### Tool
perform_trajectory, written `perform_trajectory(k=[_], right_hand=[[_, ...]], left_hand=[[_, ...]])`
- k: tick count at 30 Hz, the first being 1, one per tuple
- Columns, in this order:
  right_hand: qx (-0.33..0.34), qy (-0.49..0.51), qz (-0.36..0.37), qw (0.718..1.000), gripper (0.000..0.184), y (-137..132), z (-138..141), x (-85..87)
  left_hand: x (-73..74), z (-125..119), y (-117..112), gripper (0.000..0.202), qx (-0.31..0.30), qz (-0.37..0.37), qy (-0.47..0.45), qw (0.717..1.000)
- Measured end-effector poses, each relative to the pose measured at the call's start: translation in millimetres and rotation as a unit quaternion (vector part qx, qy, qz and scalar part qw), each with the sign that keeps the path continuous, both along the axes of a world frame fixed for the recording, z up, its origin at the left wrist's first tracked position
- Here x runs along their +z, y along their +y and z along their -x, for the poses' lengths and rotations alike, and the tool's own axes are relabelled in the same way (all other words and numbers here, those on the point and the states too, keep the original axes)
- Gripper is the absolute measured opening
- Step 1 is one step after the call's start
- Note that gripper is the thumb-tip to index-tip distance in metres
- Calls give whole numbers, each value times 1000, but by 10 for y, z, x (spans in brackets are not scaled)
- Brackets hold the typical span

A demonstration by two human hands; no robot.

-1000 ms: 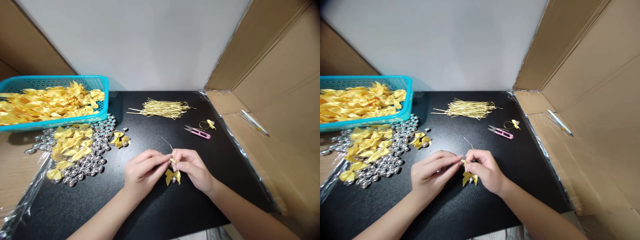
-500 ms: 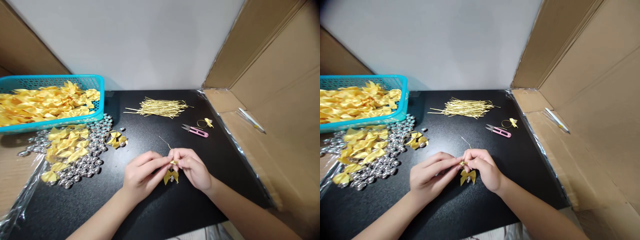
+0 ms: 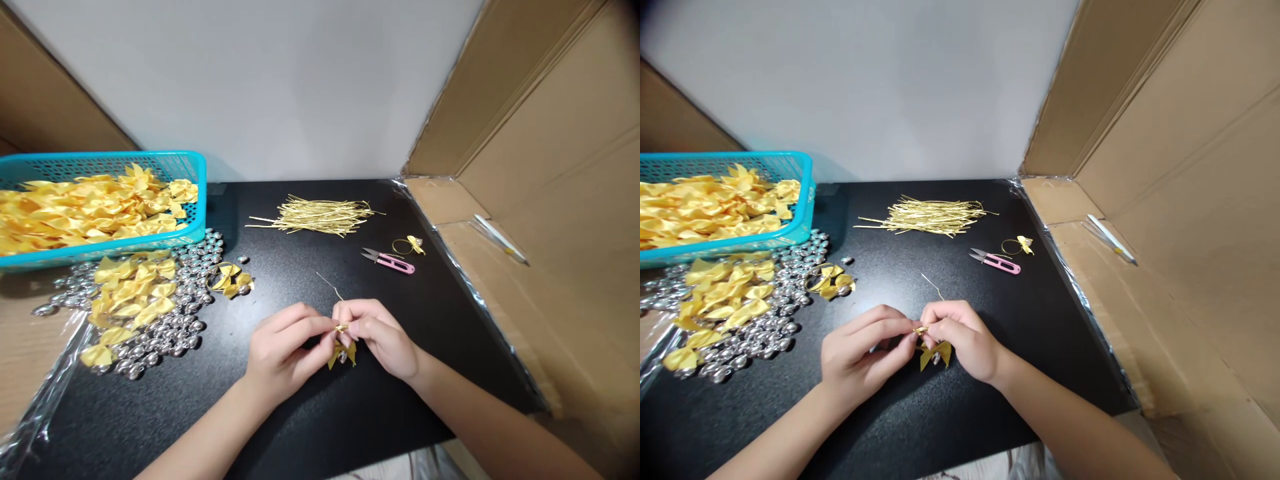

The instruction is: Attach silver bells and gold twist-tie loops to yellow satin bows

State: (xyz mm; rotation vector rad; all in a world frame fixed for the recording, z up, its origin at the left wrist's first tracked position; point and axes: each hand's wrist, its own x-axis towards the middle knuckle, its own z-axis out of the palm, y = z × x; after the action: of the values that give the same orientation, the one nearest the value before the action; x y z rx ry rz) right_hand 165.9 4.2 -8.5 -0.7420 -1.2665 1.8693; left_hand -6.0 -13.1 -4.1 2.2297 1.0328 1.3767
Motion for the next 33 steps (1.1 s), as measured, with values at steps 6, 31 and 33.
perform_trajectory(k=[6,31,33], right_hand=[[-1,-30,-17,999,23,9,-3,8],[7,-133,-90,987,16,54,-69,77],[10,-142,-106,984,17,58,-71,73]], left_hand=[[-13,4,3,8,11,-10,19,1000],[-6,59,72,21,-108,315,-78,940],[-17,51,73,22,-97,321,-87,938]])
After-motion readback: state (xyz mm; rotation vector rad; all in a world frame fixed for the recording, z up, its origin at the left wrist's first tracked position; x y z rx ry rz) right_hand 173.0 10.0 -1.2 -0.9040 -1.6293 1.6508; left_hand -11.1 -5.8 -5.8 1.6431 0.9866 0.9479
